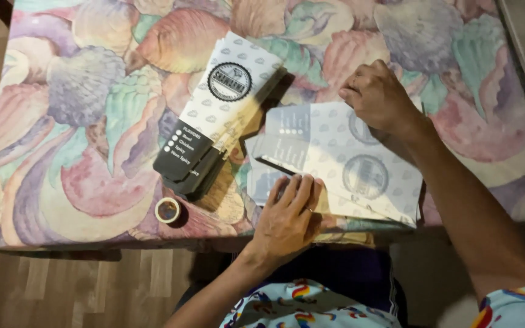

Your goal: The person assembles printed paper wrappers by folding them and securing the edges with adhesive tape. They handle multiple wrappers one at a time, applying tape to the folded seams and stacking the finished units on the table.

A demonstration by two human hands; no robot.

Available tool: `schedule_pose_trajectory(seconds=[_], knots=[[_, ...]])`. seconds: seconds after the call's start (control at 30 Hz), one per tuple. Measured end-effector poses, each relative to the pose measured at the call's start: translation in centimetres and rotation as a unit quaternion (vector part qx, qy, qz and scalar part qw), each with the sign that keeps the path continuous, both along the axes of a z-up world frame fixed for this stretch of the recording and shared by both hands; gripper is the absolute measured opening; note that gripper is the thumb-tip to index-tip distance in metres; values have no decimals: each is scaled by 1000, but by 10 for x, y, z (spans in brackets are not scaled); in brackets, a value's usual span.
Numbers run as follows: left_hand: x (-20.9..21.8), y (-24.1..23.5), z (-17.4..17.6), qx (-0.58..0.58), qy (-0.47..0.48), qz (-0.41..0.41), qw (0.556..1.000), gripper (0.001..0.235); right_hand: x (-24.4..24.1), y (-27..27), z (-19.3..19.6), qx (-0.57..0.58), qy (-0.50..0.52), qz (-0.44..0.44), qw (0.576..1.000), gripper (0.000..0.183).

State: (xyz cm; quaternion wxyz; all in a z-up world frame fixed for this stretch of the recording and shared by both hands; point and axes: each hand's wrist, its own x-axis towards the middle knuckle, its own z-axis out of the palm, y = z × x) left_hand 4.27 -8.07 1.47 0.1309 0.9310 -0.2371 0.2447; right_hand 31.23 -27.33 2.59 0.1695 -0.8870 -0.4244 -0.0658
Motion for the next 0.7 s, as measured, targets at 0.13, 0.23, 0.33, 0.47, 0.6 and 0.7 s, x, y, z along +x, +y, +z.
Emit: schedule_pose_trajectory(seconds=[0.13,0.23,0.33,0.47,0.6,0.7], knots=[[4,2,2,3,-48,4,999,69,-2,17,37,-71,150,-99,981,26],[0,2,16,-45,21,-13,999,65,-8,23,58,-75,230,-128,962,25],[-1,4,25,-51,52,-31,997,59,-15,26,70,-67,285,-149,945,15],[-2,4,21,-39,58,-32,997,58,-16,24,73,-61,319,-166,931,14],[0,3,27,-29,44,-30,998,60,-28,28,88,-44,358,-177,916,12],[-1,5,10,-5,55,-29,998,62,-27,28,90,-59,317,-163,932,19]])
